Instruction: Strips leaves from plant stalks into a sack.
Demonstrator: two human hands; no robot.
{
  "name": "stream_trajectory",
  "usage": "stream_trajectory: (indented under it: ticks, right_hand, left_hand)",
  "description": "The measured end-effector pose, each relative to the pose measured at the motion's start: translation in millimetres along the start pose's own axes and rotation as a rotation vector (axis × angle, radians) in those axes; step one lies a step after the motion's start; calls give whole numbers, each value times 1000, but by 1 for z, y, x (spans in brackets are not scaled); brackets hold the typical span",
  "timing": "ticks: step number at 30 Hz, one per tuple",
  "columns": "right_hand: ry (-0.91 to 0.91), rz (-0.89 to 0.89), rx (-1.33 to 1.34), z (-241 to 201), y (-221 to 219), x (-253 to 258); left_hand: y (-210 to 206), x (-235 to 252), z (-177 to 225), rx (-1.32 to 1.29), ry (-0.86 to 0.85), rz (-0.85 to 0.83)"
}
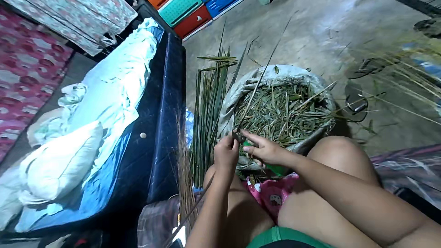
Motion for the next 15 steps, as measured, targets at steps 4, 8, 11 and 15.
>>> stream_trajectory:
  ticks: [4,8,11,15]
  right_hand:
    - [-53,-46,141,3,-3,-1]
    - [-69,22,179,6,-1,2]
    - [-53,107,121,9,0,5]
    - [2,213,-25,11,0,8]
  left_hand:
    - [-2,-6,2,86,-92,102]
    - [-6,-10,0,119,-136,166]
    - [-9,-12,1,139,-150,198]
    - [-10,-12,0,140,-157,218]
Point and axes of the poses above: each hand's wrist, its own x-axis towards the middle knuckle, its own y-axis out of the back of the hand, z = x × y, the point moved 5 cm from there along x, towards the middle knuckle, and after that the axes turned 3 degrees about y, right-handed, at the moved point
